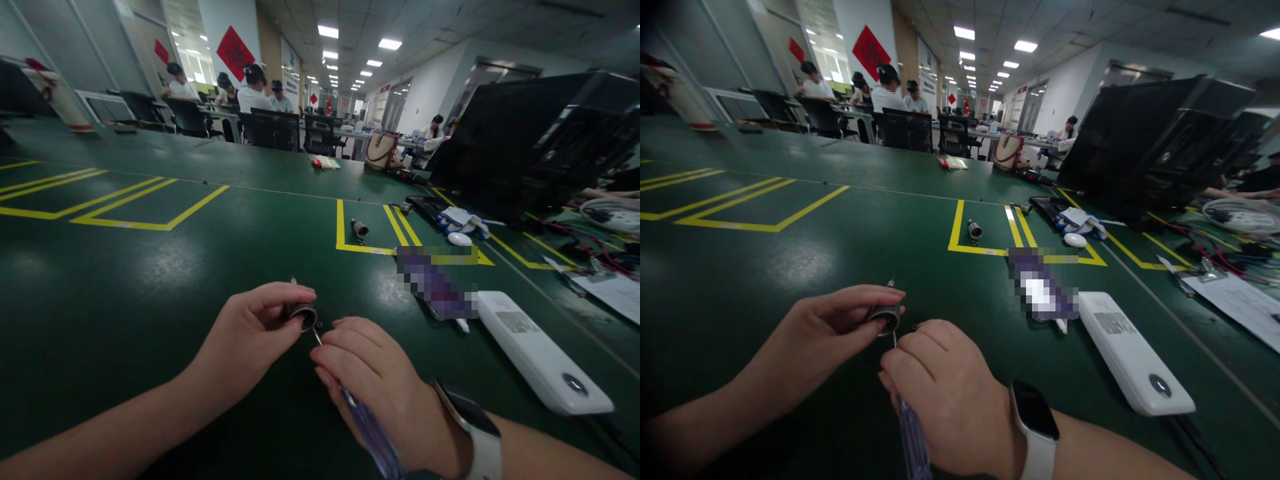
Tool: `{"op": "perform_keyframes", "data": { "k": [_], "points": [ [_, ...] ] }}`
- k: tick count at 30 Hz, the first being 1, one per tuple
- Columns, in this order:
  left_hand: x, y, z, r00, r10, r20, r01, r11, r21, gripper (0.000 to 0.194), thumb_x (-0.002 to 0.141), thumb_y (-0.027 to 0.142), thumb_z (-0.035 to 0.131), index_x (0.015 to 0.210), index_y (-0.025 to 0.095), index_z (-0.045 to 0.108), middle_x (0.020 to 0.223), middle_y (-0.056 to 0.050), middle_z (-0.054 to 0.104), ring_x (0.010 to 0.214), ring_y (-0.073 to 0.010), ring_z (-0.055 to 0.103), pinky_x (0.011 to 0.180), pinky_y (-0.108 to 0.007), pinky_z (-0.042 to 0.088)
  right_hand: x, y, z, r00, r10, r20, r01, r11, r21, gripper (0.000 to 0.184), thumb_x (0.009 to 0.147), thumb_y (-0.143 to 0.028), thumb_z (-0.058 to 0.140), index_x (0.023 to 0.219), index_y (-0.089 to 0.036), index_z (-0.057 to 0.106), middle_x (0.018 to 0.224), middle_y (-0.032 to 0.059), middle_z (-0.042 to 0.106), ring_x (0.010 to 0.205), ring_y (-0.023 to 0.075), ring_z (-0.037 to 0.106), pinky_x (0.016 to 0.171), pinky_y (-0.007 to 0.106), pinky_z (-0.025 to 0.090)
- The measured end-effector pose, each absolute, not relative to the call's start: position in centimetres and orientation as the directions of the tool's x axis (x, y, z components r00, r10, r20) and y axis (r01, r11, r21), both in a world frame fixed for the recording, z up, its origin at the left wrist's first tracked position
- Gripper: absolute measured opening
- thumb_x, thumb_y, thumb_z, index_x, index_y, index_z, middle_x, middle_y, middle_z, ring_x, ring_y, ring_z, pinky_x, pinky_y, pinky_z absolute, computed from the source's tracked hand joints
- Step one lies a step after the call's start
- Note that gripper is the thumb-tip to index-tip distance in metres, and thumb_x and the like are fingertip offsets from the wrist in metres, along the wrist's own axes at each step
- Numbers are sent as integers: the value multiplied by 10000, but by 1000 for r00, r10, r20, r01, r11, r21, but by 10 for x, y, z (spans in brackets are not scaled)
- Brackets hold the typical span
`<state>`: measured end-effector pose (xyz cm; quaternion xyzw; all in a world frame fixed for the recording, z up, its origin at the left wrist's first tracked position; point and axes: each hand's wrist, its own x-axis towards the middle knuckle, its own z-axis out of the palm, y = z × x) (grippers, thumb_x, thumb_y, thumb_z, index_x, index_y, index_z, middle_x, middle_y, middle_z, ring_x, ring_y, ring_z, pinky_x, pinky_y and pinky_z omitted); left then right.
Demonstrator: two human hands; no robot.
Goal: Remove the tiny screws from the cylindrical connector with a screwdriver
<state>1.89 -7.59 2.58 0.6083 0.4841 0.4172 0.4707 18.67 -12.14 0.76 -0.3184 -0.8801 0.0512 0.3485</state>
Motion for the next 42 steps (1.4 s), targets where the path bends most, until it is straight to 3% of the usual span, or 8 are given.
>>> {"op": "perform_keyframes", "data": {
  "k": [13, 21, 24, 27, 29, 31, 35, 42],
  "points": [
    [20, -75, 26, 199, 979, -34, 238, -15, 971, 233, 622, 192, 639, 840, 211, 718, 862, -28, 728, 783, -190, 661, 755, -305, 525, 186, -119, 10, -609, 580, 542, 569, 795, -210, 232, 919, -135, 370, 866, -114, 594, 875, 117, 667, 845, 213, 595, 839, 399, 486],
    [19, -72, 22, 220, 975, -36, 254, -21, 967, 249, 639, 202, 631, 877, 188, 703, 864, -25, 729, 765, -177, 661, 718, -280, 521, 187, -120, 4, -573, 567, 592, 493, 815, -304, 165, 883, -116, 432, 911, -101, 595, 874, 102, 659, 844, 190, 593, 856, 386, 475],
    [18, -72, 21, 238, 970, -53, 255, -10, 967, 245, 655, 202, 621, 890, 177, 687, 856, -24, 729, 780, -176, 663, 734, -280, 520, 187, -120, 6, -517, 596, 615, 454, 800, -393, 152, 866, -103, 447, 897, -120, 594, 861, 89, 659, 818, 181, 594, 837, 377, 474],
    [18, -71, 23, 211, 975, -64, 210, 19, 978, 292, 650, 200, 647, 942, 181, 645, 924, -20, 720, 872, -177, 655, 783, -274, 515, 190, -116, 9, -322, 742, 588, 335, 671, -662, 158, 866, -144, 452, 823, -154, 605, 762, 44, 638, 745, 154, 588, 805, 351, 470],
    [18, -70, 24, 193, 977, -87, 202, 48, 978, 309, 649, 200, 664, 955, 187, 625, 975, -20, 708, 929, -180, 641, 803, -271, 510, 196, -110, 7, -128, 888, 441, 176, 458, -871, 225, 881, -229, 460, 714, -168, 596, 649, 11, 591, 676, 137, 577, 709, 299, 478],
    [17, -69, 25, 196, 972, -132, 217, 89, 972, 300, 664, 198, 661, 961, 193, 621, 985, -20, 703, 934, -180, 637, 801, -274, 510, 202, -101, 1, -92, 975, 202, -16, 201, -979, 297, 885, -319, 470, 647, -178, 577, 529, -29, 525, 537, 107, 529, 578, 244, 454],
    [17, -68, 27, 200, 959, -199, 190, 161, 968, 328, 675, 177, 661, 999, 214, 624, 958, -13, 707, 904, -173, 642, 793, -276, 503, 211, -85, -14, -172, 985, -18, -132, -41, -990, 314, 831, -357, 552, 586, -160, 566, 522, -39, 523, 432, 64, 466, 450, 189, 362],
    [17, -69, 30, 167, 961, -222, 138, 200, 970, 309, 640, 158, 696, 942, 214, 661, 898, -3, 716, 867, -165, 642, 779, -260, 500, 213, -80, -16, -150, 988, 19, -65, 10, -998, 335, 822, -348, 541, 541, -166, 534, 454, -56, 463, 406, 66, 423, 419, 197, 298]
  ]
}}
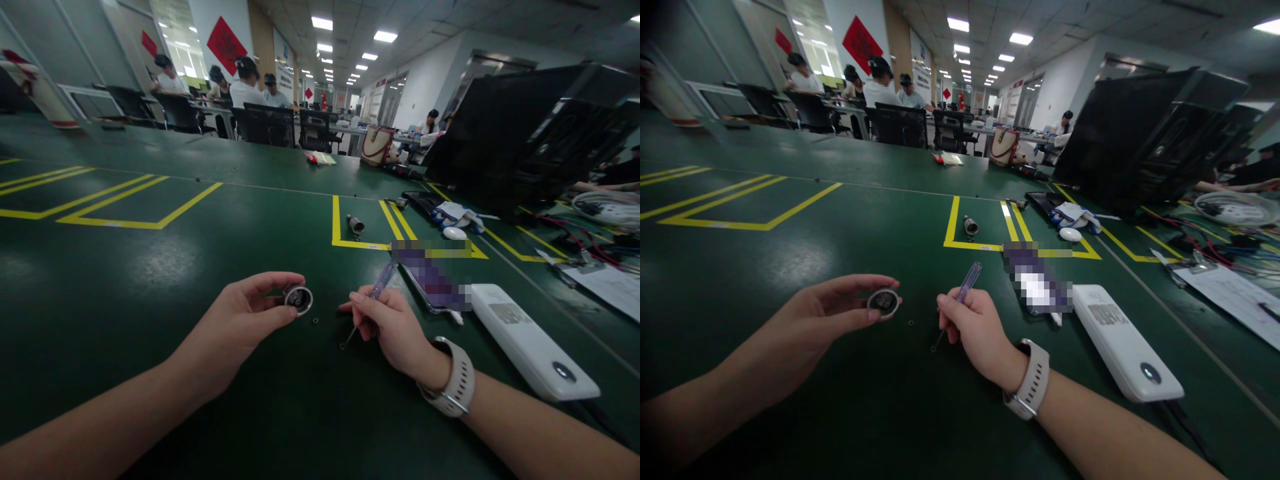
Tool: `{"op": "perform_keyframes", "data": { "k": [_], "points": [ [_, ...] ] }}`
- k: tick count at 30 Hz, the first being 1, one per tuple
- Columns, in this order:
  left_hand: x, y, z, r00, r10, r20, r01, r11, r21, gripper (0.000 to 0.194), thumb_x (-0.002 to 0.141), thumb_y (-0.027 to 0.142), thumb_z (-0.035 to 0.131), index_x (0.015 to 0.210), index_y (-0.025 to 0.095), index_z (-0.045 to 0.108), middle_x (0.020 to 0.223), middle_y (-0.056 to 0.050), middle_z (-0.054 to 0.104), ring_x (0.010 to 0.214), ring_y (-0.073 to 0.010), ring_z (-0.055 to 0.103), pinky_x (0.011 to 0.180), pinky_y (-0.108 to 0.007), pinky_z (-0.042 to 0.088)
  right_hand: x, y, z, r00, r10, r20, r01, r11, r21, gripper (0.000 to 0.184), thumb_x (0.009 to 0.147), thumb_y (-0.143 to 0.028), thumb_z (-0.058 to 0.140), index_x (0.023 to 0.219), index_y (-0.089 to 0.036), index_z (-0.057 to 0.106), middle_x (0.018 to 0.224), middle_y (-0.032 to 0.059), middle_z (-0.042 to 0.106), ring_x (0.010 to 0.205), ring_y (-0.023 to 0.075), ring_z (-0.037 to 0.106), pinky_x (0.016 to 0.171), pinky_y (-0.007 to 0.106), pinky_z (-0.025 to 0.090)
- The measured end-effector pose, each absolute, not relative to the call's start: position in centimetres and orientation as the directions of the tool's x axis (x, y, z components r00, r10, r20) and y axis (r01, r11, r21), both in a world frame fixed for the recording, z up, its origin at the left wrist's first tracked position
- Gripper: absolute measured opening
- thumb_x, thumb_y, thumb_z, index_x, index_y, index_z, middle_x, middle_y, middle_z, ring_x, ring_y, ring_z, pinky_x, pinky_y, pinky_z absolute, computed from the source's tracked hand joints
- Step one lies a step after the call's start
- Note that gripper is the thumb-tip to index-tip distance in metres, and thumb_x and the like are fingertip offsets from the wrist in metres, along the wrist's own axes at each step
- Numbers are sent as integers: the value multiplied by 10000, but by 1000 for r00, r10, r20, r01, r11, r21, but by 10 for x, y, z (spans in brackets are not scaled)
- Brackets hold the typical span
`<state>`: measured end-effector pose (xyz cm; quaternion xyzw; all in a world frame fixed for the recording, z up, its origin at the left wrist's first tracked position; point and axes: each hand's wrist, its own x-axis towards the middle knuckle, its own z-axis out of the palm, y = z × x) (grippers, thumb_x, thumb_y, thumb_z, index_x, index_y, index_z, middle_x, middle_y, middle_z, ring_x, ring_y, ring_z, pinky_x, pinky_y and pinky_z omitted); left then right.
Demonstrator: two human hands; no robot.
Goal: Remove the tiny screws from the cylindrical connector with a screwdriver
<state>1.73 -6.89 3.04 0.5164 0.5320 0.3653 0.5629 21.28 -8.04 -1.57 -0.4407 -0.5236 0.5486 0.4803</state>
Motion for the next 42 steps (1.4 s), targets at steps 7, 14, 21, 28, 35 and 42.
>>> {"op": "perform_keyframes", "data": {
  "k": [7, 14, 21, 28, 35, 42],
  "points": [
    [18, -69, 30, 182, 961, -208, 116, 189, 975, 310, 643, 148, 699, 943, 207, 654, 899, 1, 713, 862, -152, 642, 780, -246, 504, 210, -86, -10, -165, 985, 57, 212, 92, -973, 330, 846, -340, 479, 564, -174, 512, 460, -51, 443, 430, 85, 430, 448, 217, 319],
    [17, -68, 27, 185, 968, -171, 111, 152, 982, 245, 650, 147, 701, 881, 211, 645, 933, 12, 707, 891, -147, 638, 787, -237, 506, 208, -81, -13, -161, 986, -45, 59, -36, -998, 333, 837, -394, 506, 600, -161, 540, 449, -38, 482, 421, 86, 453, 439, 206, 330],
    [18, -70, 29, 222, 953, -205, 160, 172, 972, 289, 683, 170, 680, 967, 215, 655, 907, 5, 725, 879, -149, 648, 792, -237, 501, 203, -89, -7, -141, 985, 96, -303, 50, -952, 254, 868, -335, 505, 706, -163, 596, 601, -9, 570, 582, 106, 541, 557, 223, 413],
    [18, -73, 30, 275, 947, -165, 155, 125, 980, 323, 687, 213, 678, 1010, 211, 664, 862, -9, 741, 854, -184, 670, 808, -282, 514, 200, -109, 8, -244, 844, 478, 228, 529, -818, 168, 889, -174, 453, 869, -171, 620, 803, 35, 616, 770, 145, 567, 716, 290, 447],
    [19, -76, 31, 247, 963, -110, 174, 68, 982, 293, 657, 179, 684, 949, 202, 689, 861, -8, 741, 841, -186, 676, 827, -291, 524, 197, -112, 3, -459, 639, 618, 394, 770, -503, 185, 860, -84, 453, 998, -143, 562, 910, 77, 611, 820, 161, 542, 723, 306, 461],
    [20, -76, 27, 227, 973, -33, 201, -13, 980, 214, 650, 165, 660, 857, 200, 704, 899, -2, 733, 829, -163, 673, 777, -249, 539, 194, -113, 4, -564, 580, 588, 472, 811, -347, 155, 885, -104, 418, 934, -106, 565, 876, 106, 619, 781, 168, 541, 681, 303, 473]
  ]
}}
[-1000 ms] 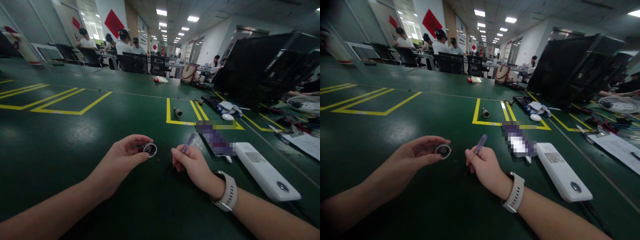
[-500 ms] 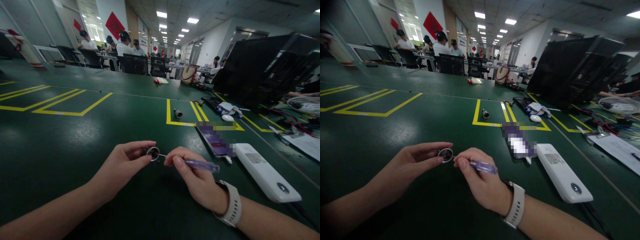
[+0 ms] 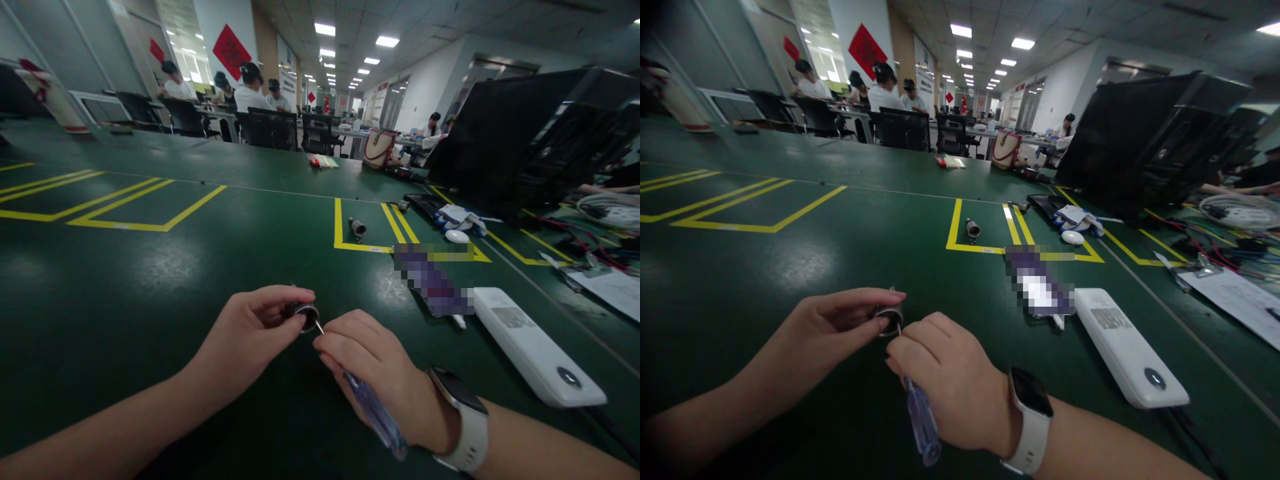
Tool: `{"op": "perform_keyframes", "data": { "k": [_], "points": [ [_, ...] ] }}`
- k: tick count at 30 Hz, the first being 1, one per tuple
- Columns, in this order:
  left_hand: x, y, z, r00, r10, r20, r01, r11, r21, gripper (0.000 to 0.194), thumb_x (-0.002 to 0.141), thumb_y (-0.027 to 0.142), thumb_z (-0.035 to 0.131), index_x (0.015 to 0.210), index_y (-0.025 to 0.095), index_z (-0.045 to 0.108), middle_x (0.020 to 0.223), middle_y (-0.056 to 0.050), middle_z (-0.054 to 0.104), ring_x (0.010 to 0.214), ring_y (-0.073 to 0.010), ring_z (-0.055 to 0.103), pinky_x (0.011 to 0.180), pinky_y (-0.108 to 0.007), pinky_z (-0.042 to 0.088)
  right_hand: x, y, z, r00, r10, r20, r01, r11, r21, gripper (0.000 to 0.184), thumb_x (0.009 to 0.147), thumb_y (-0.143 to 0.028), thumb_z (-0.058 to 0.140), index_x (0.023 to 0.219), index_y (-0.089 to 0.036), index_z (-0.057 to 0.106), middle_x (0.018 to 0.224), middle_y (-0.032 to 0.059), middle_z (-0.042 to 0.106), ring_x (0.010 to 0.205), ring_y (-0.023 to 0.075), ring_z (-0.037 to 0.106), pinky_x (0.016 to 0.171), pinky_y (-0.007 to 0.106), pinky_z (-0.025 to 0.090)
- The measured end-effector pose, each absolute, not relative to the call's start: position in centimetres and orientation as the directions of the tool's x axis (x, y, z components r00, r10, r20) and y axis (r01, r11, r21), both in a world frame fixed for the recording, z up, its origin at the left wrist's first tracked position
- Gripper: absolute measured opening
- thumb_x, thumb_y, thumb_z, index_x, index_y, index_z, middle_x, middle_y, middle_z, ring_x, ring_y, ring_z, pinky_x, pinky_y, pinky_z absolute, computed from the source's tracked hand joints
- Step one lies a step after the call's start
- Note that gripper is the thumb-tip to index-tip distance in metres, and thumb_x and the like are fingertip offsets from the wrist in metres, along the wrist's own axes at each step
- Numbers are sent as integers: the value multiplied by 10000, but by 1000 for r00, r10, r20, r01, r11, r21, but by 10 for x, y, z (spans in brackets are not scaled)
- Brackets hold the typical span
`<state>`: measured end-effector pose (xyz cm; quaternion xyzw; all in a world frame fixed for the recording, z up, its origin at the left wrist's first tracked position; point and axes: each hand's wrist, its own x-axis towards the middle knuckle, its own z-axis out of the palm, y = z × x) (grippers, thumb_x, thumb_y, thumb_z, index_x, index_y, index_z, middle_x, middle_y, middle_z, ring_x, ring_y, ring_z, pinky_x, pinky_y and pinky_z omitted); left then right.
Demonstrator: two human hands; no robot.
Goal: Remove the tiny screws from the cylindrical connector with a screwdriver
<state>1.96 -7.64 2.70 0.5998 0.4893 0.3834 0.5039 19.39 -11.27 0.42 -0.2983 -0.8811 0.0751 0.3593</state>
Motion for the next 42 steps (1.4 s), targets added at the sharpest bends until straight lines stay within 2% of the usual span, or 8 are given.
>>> {"op": "perform_keyframes", "data": {
  "k": [4, 12, 18, 31, 34, 37, 39, 42],
  "points": [
    [19, -76, 26, 226, 974, -4, 200, -43, 979, 200, 639, 158, 658, 829, 195, 710, 877, 0, 738, 814, -164, 678, 744, -234, 549, 192, -115, 7, -566, 557, 608, 475, 823, -312, 148, 886, -110, 424, 938, -117, 562, 874, 112, 637, 791, 183, 569, 676, 316, 491],
    [20, -76, 28, 206, 977, -48, 248, -5, 969, 215, 652, 179, 644, 852, 197, 720, 813, -6, 747, 762, -175, 688, 711, -247, 558, 191, -118, 6, -582, 557, 592, 498, 820, -281, 157, 890, -123, 416, 917, -113, 571, 875, 126, 648, 788, 195, 582, 681, 336, 503],
    [20, -77, 27, 198, 979, -40, 247, -10, 969, 213, 636, 191, 649, 834, 198, 726, 790, -11, 747, 736, -187, 689, 701, -264, 563, 191, -118, 6, -586, 519, 622, 456, 846, -277, 157, 892, -122, 416, 914, -112, 572, 856, 118, 656, 805, 190, 593, 705, 331, 508],
    [20, -78, 27, 215, 976, -42, 235, -10, 972, 219, 632, 195, 657, 842, 203, 721, 838, -10, 743, 785, -185, 683, 744, -265, 552, 186, -119, 7, -604, 547, 580, 537, 817, -211, 221, 909, -122, 371, 891, -117, 591, 837, 120, 658, 772, 200, 588, 739, 364, 507],
    [20, -76, 26, 221, 973, -64, 234, 11, 972, 214, 647, 189, 648, 851, 196, 713, 835, -15, 742, 781, -187, 682, 737, -275, 552, 188, -120, 7, -532, 575, 622, 481, 810, -337, 177, 886, -110, 411, 932, -125, 581, 871, 108, 656, 811, 193, 593, 760, 357, 499],
    [19, -72, 28, 178, 980, -87, 199, 51, 979, 256, 646, 188, 670, 901, 189, 685, 891, -22, 734, 843, -188, 672, 768, -276, 540, 193, -119, 9, -337, 687, 644, 376, 725, -577, 170, 867, -114, 435, 932, -158, 586, 861, 67, 650, 838, 177, 594, 801, 345, 470],
    [17, -70, 31, 154, 982, -112, 165, 86, 983, 295, 645, 193, 694, 939, 191, 663, 943, -24, 722, 900, -184, 656, 804, -270, 525, 197, -114, 8, -205, 814, 543, 324, 580, -747, 169, 882, -165, 436, 865, -171, 604, 820, 47, 636, 815, 169, 591, 768, 325, 462],
    [14, -68, 35, 159, 973, -168, 142, 146, 979, 323, 665, 194, 701, 983, 194, 646, 946, -26, 716, 913, -182, 647, 837, -281, 508, 200, -101, 2, -121, 961, 248, 195, 268, -943, 218, 887, -273, 455, 757, -167, 595, 703, 18, 594, 688, 147, 573, 644, 281, 456]
  ]
}}
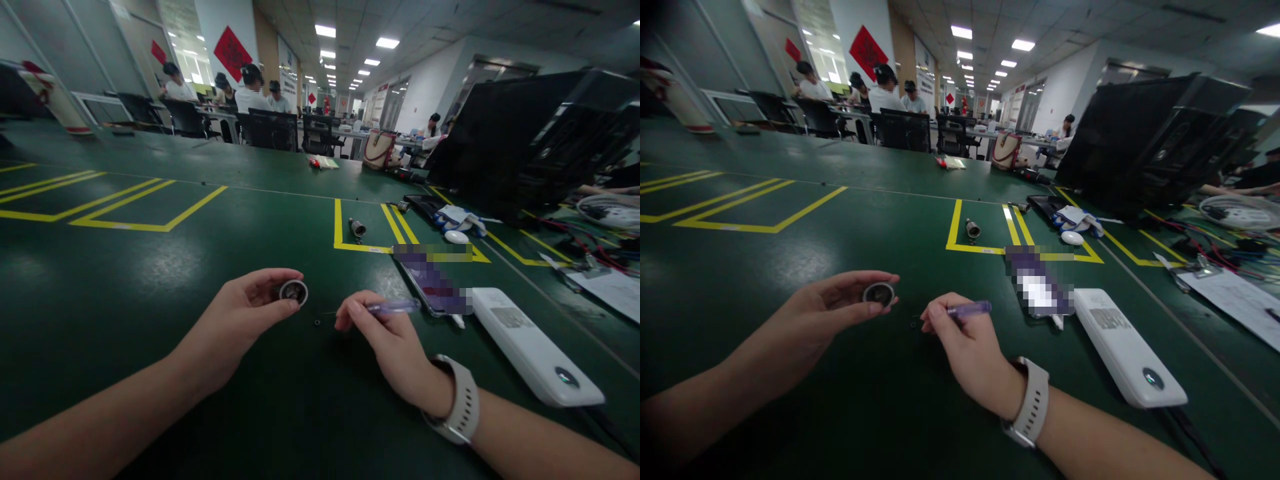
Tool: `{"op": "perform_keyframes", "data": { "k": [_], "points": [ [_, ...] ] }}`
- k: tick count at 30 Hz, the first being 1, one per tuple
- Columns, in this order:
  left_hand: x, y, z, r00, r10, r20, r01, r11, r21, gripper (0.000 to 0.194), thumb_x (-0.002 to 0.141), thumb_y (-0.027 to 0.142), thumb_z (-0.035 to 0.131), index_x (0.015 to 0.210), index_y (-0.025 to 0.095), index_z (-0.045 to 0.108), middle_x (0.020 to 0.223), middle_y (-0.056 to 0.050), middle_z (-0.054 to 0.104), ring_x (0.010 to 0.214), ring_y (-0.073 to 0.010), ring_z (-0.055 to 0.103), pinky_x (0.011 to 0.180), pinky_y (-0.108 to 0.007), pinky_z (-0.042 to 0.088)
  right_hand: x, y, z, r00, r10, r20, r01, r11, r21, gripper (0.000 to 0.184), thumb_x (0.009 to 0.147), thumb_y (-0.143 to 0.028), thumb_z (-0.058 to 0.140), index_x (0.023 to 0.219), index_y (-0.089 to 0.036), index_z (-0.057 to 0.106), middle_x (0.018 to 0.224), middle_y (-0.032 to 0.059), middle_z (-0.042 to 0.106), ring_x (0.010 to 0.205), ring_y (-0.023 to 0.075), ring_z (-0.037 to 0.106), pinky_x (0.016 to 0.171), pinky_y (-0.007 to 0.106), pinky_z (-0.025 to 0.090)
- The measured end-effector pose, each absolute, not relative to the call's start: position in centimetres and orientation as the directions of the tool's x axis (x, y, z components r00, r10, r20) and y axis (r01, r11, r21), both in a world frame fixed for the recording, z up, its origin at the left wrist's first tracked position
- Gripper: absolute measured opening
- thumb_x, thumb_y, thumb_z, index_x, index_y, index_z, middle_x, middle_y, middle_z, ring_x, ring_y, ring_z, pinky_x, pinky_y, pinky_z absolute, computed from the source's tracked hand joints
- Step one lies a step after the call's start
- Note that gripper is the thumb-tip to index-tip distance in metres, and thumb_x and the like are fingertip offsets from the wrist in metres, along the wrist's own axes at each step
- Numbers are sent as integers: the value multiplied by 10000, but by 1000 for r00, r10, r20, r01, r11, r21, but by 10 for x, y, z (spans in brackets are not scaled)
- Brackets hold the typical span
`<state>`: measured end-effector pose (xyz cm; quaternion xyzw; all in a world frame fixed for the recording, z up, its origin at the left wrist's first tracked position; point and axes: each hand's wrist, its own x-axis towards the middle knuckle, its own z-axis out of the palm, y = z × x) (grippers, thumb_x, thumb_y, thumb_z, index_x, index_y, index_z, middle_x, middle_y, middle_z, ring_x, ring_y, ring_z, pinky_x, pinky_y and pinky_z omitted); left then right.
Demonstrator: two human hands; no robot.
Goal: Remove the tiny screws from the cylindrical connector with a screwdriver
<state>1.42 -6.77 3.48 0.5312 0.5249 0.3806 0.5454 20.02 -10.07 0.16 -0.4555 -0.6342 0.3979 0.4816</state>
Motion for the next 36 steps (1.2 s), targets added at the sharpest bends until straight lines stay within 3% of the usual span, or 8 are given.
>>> {"op": "perform_keyframes", "data": {
  "k": [2, 5, 10, 18, 24, 28, 32, 36],
  "points": [
    [13, -67, 37, 173, 966, -191, 113, 174, 978, 342, 678, 187, 699, 1014, 194, 634, 950, -30, 712, 930, -187, 641, 866, -297, 495, 201, -92, -3, -141, 985, 96, 91, 109, -990, 226, 877, -308, 471, 742, -164, 579, 666, 4, 573, 644, 136, 557, 617, 268, 449],
    [13, -66, 37, 195, 960, -200, 41, 196, 980, 366, 698, 180, 696, 1053, 194, 607, 978, -33, 703, 951, -185, 635, 887, -301, 489, 201, -86, -7, -165, 986, 30, 45, 38, -998, 229, 863, -332, 491, 736, -161, 573, 669, 1, 564, 643, 131, 546, 625, 265, 439],
    [15, -67, 34, 222, 955, -194, -78, 216, 973, 363, 739, 182, 678, 1078, 208, 547, 1017, -27, 681, 933, -166, 641, 789, -260, 539, 199, -88, -6, -196, 980, 39, 114, 62, -992, 236, 864, -347, 475, 746, -164, 564, 679, 7, 563, 655, 141, 549, 630, 277, 434],
    [13, -63, 28, 291, 942, -164, -133, 210, 969, 239, 727, 201, 693, 954, 185, 622, 987, -29, 691, 968, -184, 628, 794, -265, 542, 200, -95, -10, -192, 965, 178, 402, 243, -883, 262, 901, -284, 431, 711, -176, 575, 634, -10, 564, 628, 125, 547, 584, 250, 396],
    [13, -62, 30, 242, 949, -204, -66, 226, 972, 284, 659, 178, 735, 933, 174, 663, 943, -35, 717, 905, -167, 646, 825, -262, 505, 198, -95, -14, -169, 969, 181, 252, 220, -942, 253, 896, -334, 452, 755, -176, 590, 659, -1, 571, 620, 130, 544, 567, 253, 408],
    [14, -62, 29, 223, 950, -220, -14, 229, 973, 312, 641, 179, 741, 945, 183, 670, 890, -24, 732, 863, -158, 656, 819, -264, 497, 200, -103, -6, -115, 926, 360, 106, 372, -922, 227, 904, -287, 439, 777, -172, 588, 695, 10, 564, 665, 136, 546, 616, 270, 431],
    [13, -62, 24, 249, 945, -212, 15, 215, 977, 323, 641, 172, 735, 956, 197, 671, 849, -14, 739, 832, -155, 666, 778, -256, 510, 200, -111, 6, -190, 797, 573, 202, 603, -772, 181, 884, -159, 430, 810, -151, 595, 770, 38, 588, 748, 144, 552, 699, 291, 432],
    [13, -65, 21, 283, 944, -172, 63, 161, 985, 295, 663, 164, 717, 951, 209, 673, 828, -5, 741, 811, -148, 674, 737, -231, 519, 197, -112, 6, -305, 723, 620, 271, 690, -671, 143, 860, -101, 464, 909, -145, 590, 841, 48, 614, 801, 142, 557, 747, 287, 438]
  ]
}}
